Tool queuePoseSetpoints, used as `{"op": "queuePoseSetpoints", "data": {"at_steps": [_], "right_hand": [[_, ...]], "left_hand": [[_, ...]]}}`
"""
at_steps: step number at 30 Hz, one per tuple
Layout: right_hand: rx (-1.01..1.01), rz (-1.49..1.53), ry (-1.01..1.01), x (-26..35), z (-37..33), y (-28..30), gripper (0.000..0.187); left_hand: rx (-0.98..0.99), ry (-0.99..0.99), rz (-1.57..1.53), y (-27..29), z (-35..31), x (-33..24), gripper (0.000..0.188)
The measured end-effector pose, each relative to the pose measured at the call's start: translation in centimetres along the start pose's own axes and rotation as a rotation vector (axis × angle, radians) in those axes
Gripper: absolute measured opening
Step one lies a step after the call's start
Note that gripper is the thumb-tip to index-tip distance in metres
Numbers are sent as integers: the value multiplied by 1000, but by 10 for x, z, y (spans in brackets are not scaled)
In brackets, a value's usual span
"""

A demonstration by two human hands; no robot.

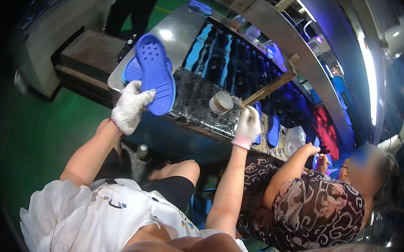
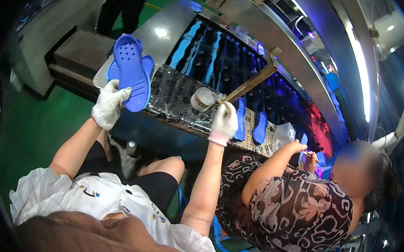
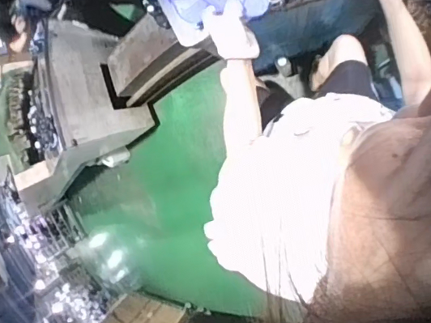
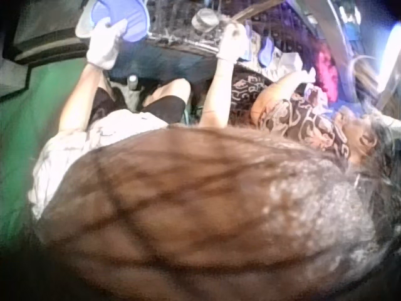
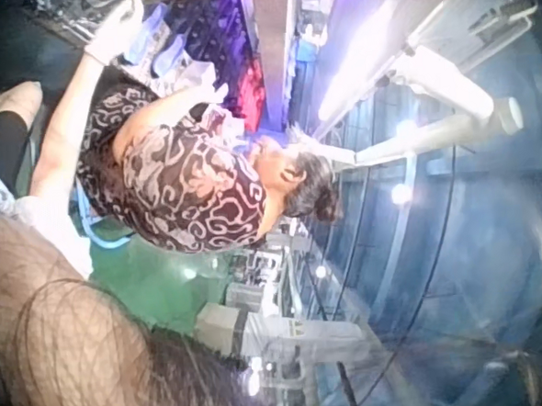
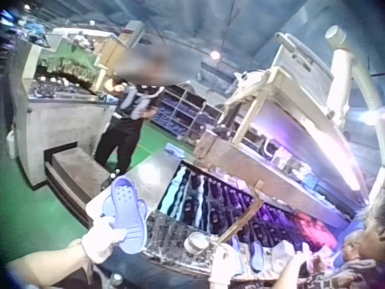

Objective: The person applies adhesive to the inner soles of blue clogs using a brush and then places them onto a moving conveyor belt.

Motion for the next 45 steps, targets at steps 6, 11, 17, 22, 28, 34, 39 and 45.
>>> {"op": "queuePoseSetpoints", "data": {"at_steps": [6, 11, 17, 22, 28, 34, 39, 45], "right_hand": [[-267, 304, -267, 46, -70, 47, 16], [-191, 487, -429, 101, -120, 33, 14], [-73, 370, -273, 120, -122, 16, 8], [-114, 406, -297, 125, -122, 23, 8], [-96, 355, -298, 124, -124, 28, 8], [-31, 368, -264, 130, -124, 20, 8], [-98, 438, -359, 125, -129, 28, 8], [-78, 439, -415, 114, -138, 27, 8]], "left_hand": [[-249, -380, 447, -8, -17, -14, 32], [-217, -473, 323, -25, -32, -1, 31], [-186, -514, 362, -26, -43, 12, 34], [-160, -480, 436, -24, -44, 16, 34], [-123, -540, 370, -23, -51, 0, 31], [-68, -449, 287, -24, -51, 7, 32], [-31, -404, 258, -25, -52, 9, 31], [-51, -461, 308, -29, -50, 8, 31]]}}
Point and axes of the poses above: each hand's wrist, its own z-axis towards the middle knuckle, its own y-axis out of the back of the hand, x = y × z, the point moved 7 cm from there along z, towards the middle knuckle, and after that the axes turned 7 degrees about z, right-handed, at the moved point
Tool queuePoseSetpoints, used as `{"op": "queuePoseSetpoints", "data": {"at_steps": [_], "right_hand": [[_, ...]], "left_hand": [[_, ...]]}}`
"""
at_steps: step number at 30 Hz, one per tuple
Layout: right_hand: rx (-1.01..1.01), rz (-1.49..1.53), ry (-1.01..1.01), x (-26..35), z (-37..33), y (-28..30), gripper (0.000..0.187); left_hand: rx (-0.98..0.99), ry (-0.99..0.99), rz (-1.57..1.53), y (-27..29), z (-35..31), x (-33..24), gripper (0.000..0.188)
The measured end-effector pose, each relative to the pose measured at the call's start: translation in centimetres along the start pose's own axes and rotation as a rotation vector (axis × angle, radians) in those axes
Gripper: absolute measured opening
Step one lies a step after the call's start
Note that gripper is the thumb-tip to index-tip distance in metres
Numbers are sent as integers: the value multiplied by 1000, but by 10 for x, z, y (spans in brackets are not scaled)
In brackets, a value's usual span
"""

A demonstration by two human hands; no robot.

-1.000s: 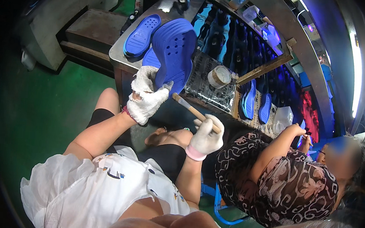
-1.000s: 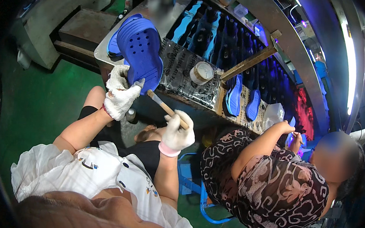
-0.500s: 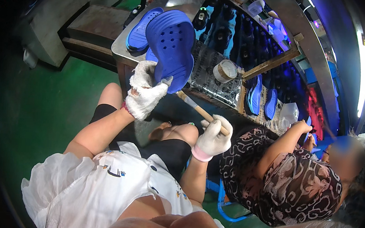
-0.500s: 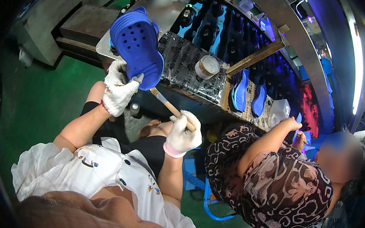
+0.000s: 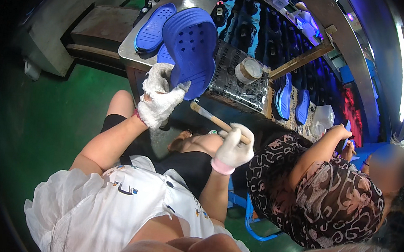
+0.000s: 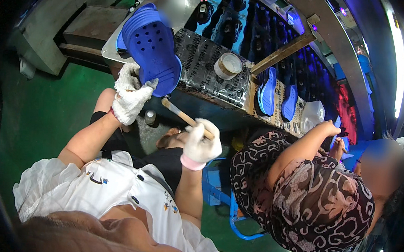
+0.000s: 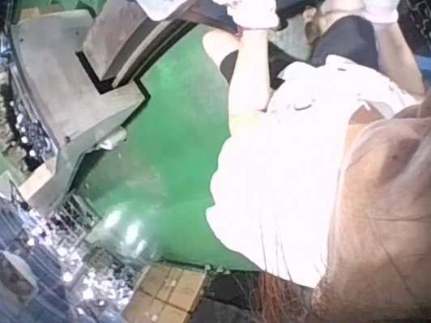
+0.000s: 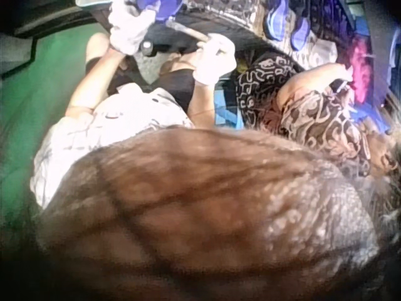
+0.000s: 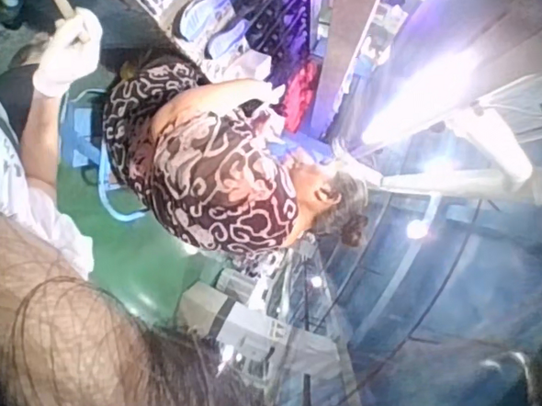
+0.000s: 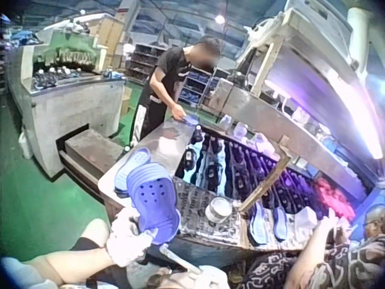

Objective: The person applies adhesive to the inner soles of blue clogs using a brush and then places them onto a moving conveyor belt.

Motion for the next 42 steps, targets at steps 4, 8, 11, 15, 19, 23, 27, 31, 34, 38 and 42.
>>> {"op": "queuePoseSetpoints", "data": {"at_steps": [4, 8, 11, 15, 19, 23, 27, 31, 34, 38, 42], "right_hand": [[-275, 91, -156, -53, -4, 42, 13], [-279, 146, -345, -179, -39, 61, 13], [-201, -144, -505, -268, -93, 71, 27], [-86, -108, -432, -245, -76, 57, 24], [-4, -278, -493, -233, -62, 55, 27], [-47, 85, -650, -276, -78, 43, 23], [-79, 74, -642, -283, -73, 55, 21], [-30, -139, -639, -279, -69, 51, 24], [-11, -281, -500, -273, -70, 45, 23], [27, -126, -552, -287, -78, 46, 21], [-17, 71, -536, -319, -91, 48, 16]], "left_hand": [[19, 114, 78, -12, 11, 11, 29], [218, 305, -65, -56, 12, 18, 27], [531, 531, -105, -121, -9, 14, 27], [819, 639, -83, -205, -31, 20, 32], [945, 617, -232, -311, -23, -1, 24], [973, 542, -195, -403, 3, 25, 27], [1009, 315, -5, -374, -24, -2, 30], [678, -694, 118, -243, -35, -5, 22], [693, -679, 393, -131, 1, -13, 24], [-87, -775, 841, 13, 67, -16, 26], [-108, -221, 1254, 117, 145, 49, 55]]}}
Point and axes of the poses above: each hand's wrist, its own z-axis towards the middle knuckle, its own y-axis out of the back of the hand, x = y × z, the point moved 7 cm from there along z, towards the middle knuckle, and after that the axes turned 7 degrees about z, right-handed, at the moved point
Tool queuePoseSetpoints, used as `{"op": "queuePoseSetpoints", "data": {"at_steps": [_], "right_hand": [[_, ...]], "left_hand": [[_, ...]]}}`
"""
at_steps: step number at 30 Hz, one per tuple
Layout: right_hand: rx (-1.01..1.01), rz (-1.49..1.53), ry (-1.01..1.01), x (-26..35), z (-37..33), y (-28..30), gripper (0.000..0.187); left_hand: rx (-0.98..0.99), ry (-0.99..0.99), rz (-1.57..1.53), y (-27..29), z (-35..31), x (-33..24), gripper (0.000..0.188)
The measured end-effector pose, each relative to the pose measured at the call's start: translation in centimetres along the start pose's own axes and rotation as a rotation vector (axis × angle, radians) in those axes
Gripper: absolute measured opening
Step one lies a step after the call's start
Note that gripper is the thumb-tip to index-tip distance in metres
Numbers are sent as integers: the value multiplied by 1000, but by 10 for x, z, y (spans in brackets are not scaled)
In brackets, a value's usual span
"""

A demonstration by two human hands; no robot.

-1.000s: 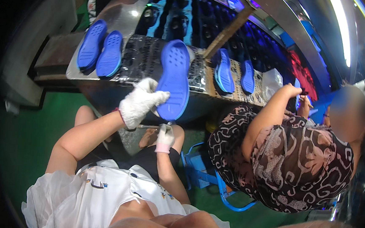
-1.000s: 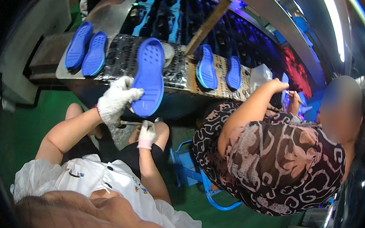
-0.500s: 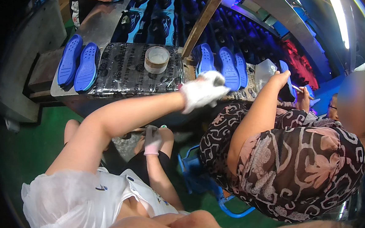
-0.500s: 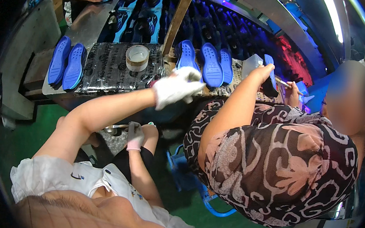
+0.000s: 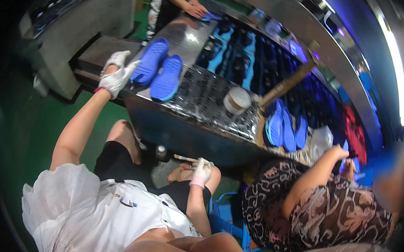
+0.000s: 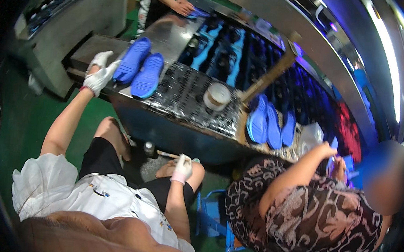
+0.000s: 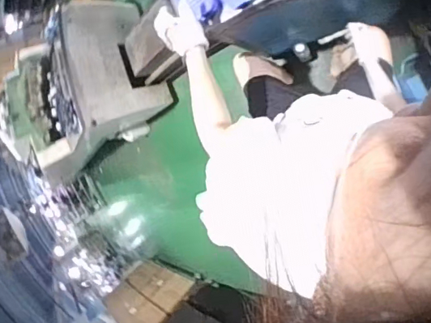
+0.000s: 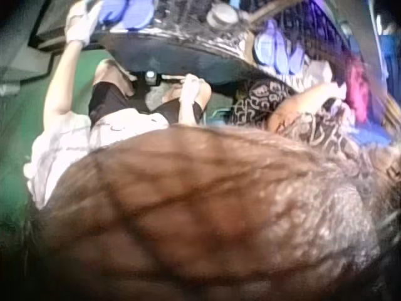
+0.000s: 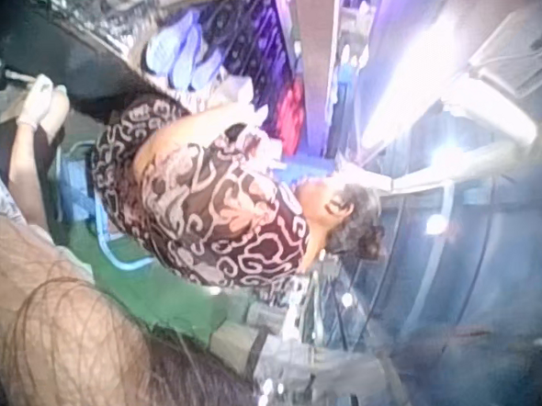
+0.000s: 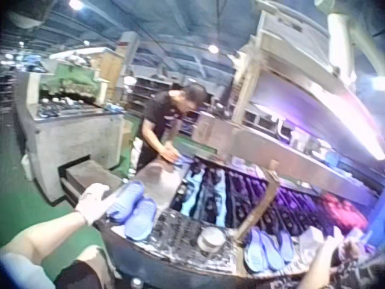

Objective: The person applies adhesive to the inner soles of blue clogs using a brush and then places them onto a moving conveyor belt.

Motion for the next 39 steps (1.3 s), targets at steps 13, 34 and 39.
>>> {"op": "queuePoseSetpoints", "data": {"at_steps": [13, 34, 39], "right_hand": [[34, -176, -70, 29, -17, 4, 18], [98, -261, -8, 36, -28, -3, 17], [129, -225, -47, 36, -29, -14, 16]], "left_hand": [[471, 239, -187, -55, 17, 25, 44], [665, 64, -51, -38, 26, 0, 45], [578, 161, -160, -25, 20, 17, 53]]}}
Point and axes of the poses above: each hand's wrist, its own z-axis towards the middle knuckle, its own y-axis out of the back of the hand, x = y × z, the point moved 7 cm from there along z, towards the middle knuckle, and after that the axes turned 7 degrees about z, right-handed, at the moved point
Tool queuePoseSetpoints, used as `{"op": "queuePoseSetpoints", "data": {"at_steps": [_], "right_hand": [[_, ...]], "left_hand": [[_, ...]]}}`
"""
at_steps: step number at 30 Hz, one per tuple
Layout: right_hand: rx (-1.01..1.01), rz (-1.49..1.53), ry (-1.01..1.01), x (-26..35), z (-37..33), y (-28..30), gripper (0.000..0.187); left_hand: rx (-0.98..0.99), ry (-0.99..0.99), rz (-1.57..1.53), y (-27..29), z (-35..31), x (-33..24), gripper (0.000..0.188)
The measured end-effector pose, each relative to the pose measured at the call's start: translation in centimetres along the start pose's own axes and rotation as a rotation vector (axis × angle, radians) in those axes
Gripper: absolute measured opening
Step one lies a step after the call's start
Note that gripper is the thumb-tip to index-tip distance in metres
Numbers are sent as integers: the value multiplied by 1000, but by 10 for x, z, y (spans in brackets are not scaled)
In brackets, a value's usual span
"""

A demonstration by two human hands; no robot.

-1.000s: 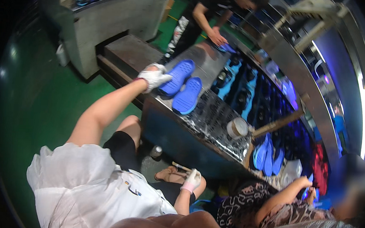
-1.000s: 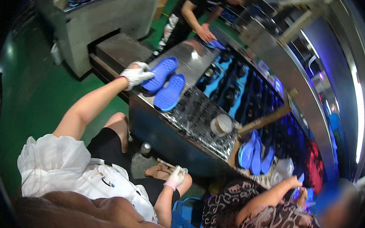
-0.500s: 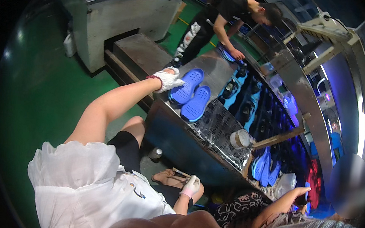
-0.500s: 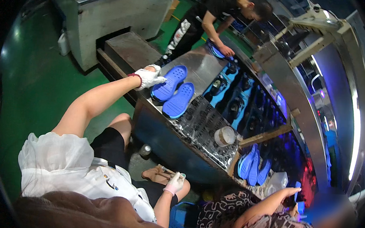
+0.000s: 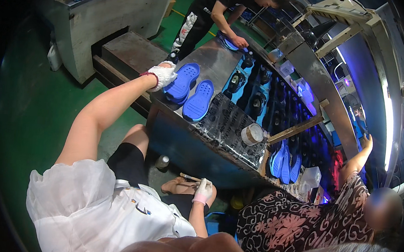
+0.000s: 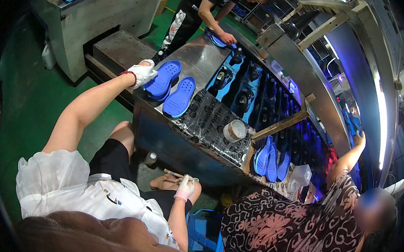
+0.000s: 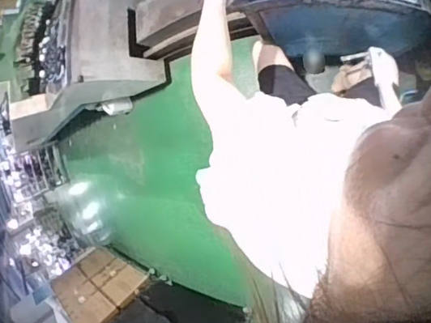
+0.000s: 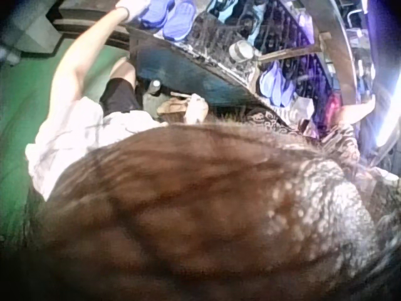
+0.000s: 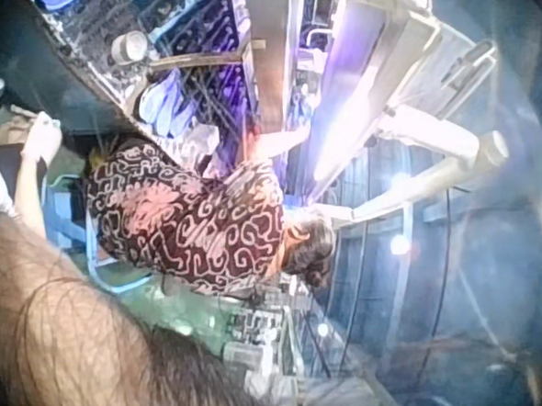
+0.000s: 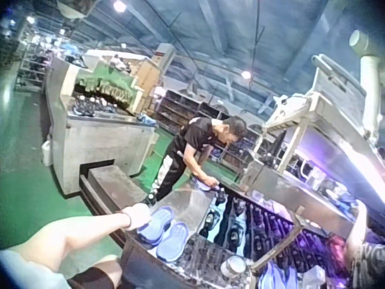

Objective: The person applies adhesive to the inner soles of blue clogs using a brush and then places them onto a moving conveyor belt.

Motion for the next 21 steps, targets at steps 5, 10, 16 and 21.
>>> {"op": "queuePoseSetpoints", "data": {"at_steps": [5, 10, 16, 21], "right_hand": [[3, 64, 21, 8, -1, -9, 16], [-69, 275, 77, 99, -16, -6, 15], [-143, 347, 364, 236, -60, -17, 16], [-27, 171, 551, 270, -90, -43, 15]], "left_hand": [[145, 195, -837, -25, -11, 17, 30], [251, 30, -1307, -38, -90, -31, 19], [-492, -187, -775, -18, -166, -51, 39], [-557, -309, -825, -17, -195, -80, 37]]}}
Point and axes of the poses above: each hand's wrist, its own z-axis towards the middle knuckle, its own y-axis out of the back of the hand, x = y × z, the point moved 7 cm from there along z, towards the middle knuckle, and after that the axes turned 7 degrees about z, right-handed, at the moved point
